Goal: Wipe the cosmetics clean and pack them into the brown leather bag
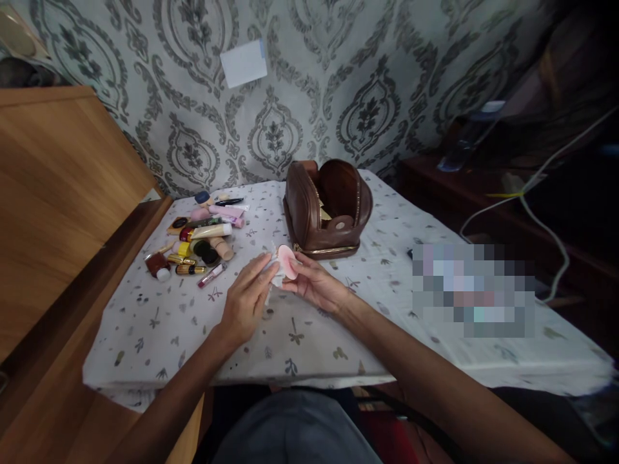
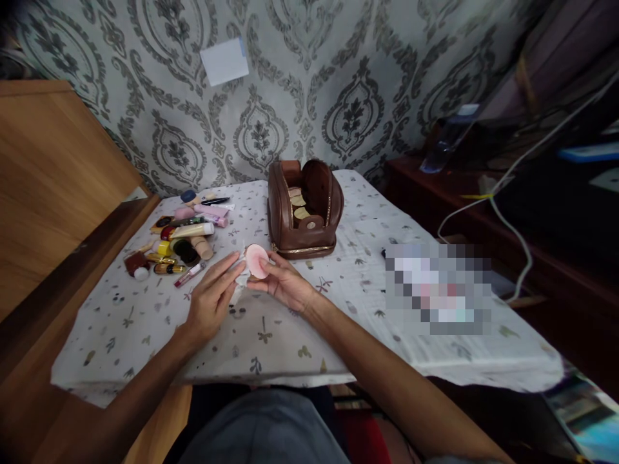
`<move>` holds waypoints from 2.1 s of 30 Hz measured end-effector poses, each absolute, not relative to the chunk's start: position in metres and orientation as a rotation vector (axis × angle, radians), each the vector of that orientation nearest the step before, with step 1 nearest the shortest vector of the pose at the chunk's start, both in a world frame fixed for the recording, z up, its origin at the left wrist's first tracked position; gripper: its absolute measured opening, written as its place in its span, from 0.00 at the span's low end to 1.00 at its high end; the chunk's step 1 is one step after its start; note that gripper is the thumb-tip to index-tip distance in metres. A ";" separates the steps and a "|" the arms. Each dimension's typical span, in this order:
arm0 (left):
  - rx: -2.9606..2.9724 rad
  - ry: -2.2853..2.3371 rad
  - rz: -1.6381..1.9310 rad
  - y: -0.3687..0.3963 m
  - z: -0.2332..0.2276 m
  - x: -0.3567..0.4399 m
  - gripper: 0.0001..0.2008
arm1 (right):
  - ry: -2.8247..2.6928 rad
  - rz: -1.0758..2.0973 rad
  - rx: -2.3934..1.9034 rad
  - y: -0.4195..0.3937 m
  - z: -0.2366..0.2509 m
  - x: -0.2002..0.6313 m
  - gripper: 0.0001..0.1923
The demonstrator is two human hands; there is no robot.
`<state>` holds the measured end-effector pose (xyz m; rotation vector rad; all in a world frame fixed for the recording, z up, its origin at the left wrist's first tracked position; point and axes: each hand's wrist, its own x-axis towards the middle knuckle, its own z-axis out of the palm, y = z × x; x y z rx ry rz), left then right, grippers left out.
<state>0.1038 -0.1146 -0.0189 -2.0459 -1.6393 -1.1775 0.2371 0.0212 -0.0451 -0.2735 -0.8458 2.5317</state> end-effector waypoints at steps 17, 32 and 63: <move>-2.174 -1.253 -0.578 -0.108 -0.034 0.122 0.16 | -0.664 2.829 -0.297 0.020 -0.034 0.242 0.30; -2.268 -1.378 -1.258 -0.111 -0.006 0.131 0.20 | -0.680 2.737 -0.208 0.017 -0.033 0.245 0.17; -1.953 -1.833 -1.359 -0.120 -0.007 0.119 0.13 | -0.724 2.466 -0.212 0.013 -0.030 0.241 0.20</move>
